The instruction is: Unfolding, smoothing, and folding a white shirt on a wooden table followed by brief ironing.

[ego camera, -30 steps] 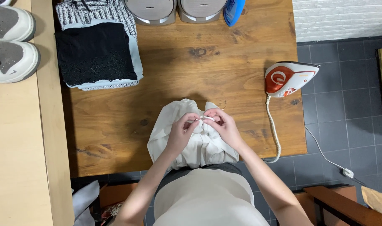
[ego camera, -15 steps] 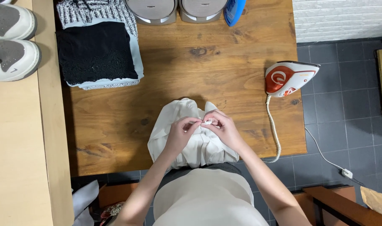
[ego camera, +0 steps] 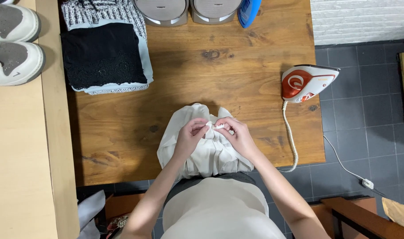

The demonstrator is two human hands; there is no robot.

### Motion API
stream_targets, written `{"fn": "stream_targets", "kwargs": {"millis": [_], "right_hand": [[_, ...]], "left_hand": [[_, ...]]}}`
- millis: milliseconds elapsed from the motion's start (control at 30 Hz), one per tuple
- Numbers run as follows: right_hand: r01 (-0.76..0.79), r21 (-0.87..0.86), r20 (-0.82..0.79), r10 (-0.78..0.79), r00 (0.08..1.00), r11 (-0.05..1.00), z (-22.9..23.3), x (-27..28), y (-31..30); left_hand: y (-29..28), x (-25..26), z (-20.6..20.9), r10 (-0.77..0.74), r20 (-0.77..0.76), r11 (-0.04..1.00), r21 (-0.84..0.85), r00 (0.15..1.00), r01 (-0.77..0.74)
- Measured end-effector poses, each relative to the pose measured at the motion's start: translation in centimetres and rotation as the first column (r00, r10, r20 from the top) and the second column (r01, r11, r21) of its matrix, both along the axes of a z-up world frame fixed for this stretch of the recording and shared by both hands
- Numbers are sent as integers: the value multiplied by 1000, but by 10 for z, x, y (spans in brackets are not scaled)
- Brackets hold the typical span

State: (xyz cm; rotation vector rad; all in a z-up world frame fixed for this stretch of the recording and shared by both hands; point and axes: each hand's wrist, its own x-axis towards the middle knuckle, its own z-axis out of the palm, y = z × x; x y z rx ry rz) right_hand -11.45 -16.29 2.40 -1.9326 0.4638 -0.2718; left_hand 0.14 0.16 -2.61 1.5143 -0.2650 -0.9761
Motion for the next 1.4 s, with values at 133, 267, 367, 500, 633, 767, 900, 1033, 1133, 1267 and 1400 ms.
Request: {"fn": "stream_targets", "kwargs": {"millis": [133,267,367,500,633,767,900,1033,1133,1267,1400], "right_hand": [[-7,24,-23,8,1000,1000,-5,-3,1],[-34,15,-6,35,999,999,-5,-1,0],[-58,14,12,57,998,998,0,1,-1],[-82,44,55,80,995,996,0,4,0],[-89,48,76,85,993,995,-10,3,-1],[-68,20,96,66,993,997,-20,1,-2],[-72,80,110,63,992,994,-26,-2,-1],[-74,137,116,59,991,988,-34,-2,0],[-37,193,106,17,994,980,-31,-2,1],[-7,160,95,-8,995,987,-31,-4,-3],[9,87,91,-17,996,996,-27,-5,-3]], "left_hand": [[-4,3,7,36,-37,999,-13,999,-37],[-6,5,28,-49,43,998,42,998,47],[-7,7,39,-119,89,990,82,989,112],[-8,10,33,-166,104,982,111,981,155],[-8,11,28,-177,119,979,119,977,163],[-7,11,21,-150,66,988,46,987,147],[-7,7,4,-101,-50,995,-14,994,100],[-9,6,10,-127,-14,992,3,992,127],[-11,6,11,-119,33,993,23,992,118],[-9,3,5,-53,7,998,-14,999,53],[-9,0,-4,-31,-9,998,-53,999,31]]}}
